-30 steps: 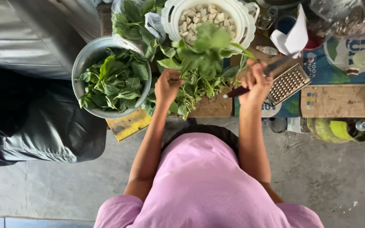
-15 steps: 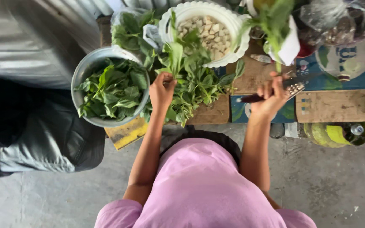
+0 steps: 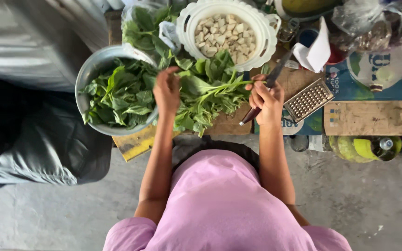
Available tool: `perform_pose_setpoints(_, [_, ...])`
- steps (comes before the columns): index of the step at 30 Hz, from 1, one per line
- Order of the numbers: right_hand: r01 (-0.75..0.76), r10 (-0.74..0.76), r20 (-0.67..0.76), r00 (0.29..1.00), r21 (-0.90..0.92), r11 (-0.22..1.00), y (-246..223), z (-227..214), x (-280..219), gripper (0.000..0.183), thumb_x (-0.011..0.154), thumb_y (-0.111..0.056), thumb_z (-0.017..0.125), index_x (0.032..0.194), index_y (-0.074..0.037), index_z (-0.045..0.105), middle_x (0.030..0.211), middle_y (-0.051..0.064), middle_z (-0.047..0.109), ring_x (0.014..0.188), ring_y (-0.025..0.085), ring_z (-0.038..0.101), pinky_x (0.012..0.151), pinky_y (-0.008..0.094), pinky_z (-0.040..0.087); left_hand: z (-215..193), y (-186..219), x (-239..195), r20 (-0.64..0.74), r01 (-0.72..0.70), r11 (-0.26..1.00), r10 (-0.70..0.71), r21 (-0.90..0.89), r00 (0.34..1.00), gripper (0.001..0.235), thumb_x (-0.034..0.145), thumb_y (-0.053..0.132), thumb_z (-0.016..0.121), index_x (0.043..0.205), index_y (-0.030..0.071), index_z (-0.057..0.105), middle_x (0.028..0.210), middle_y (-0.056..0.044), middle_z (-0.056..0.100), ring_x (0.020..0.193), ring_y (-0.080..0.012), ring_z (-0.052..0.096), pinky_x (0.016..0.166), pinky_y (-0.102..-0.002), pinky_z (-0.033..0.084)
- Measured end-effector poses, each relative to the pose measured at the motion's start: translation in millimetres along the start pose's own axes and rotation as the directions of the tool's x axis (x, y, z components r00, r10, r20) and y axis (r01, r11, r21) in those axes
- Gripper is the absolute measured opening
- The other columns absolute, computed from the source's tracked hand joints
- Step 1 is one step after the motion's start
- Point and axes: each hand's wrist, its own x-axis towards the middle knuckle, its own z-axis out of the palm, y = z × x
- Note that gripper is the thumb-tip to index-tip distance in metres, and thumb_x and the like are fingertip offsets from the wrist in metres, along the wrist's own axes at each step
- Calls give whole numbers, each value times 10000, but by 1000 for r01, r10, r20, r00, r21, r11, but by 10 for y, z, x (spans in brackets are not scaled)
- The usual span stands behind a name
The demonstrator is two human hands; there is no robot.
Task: The person picks leaves from stems and uses a knife to cut them into a metal bowl.
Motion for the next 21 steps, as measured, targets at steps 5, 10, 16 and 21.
perform_pose_setpoints(5, [-93, 119, 112, 987, -212, 973, 88, 283, 78, 185, 986, -73, 699, 1124, 40, 650, 904, 176, 732, 514, 40, 442, 468, 209, 341, -429, 564, -60, -20, -150, 975, 149, -164, 989, 333, 938, -31, 684, 1248, 89, 713, 1179, -82, 750, 950, -148, 733, 810, -288, 616])
perform_pose_setpoints(10, [-33, 226, 316, 922, -515, 856, 158, 805, 110, 145, 995, -75, 712, 1107, 14, 689, 859, 104, 747, 527, 13, 470, 463, 199, 344, -512, 980, -428, 128, -293, 949, 307, -118, 943, 361, 859, 72, 829, 1198, 112, 712, 1157, -76, 743, 1043, -242, 727, 892, -366, 579])
perform_pose_setpoints(16, [-12, 360, 445, 820, -615, 789, 339, 1398, 33, 131, 1006, -87, 719, 1106, -4, 703, 865, 46, 746, 574, -2, 464, 492, 191, 336, -1080, 1021, -644, -50, -279, 957, 284, 85, 958, 308, 889, 100, 787, 1190, 130, 728, 1195, -67, 703, 1077, -280, 686, 911, -400, 562])
perform_pose_setpoints(21, [-31, 389, 451, 803, -621, 783, 581, 1825, -142, 175, 994, -124, 726, 1115, 0, 701, 850, 48, 753, 542, -2, 459, 476, 185, 339, -1551, 938, -821, -158, -139, 978, 164, 157, 974, 306, 889, 97, 793, 1189, 157, 775, 1075, -59, 668, 932, -253, 643, 820, -388, 541])
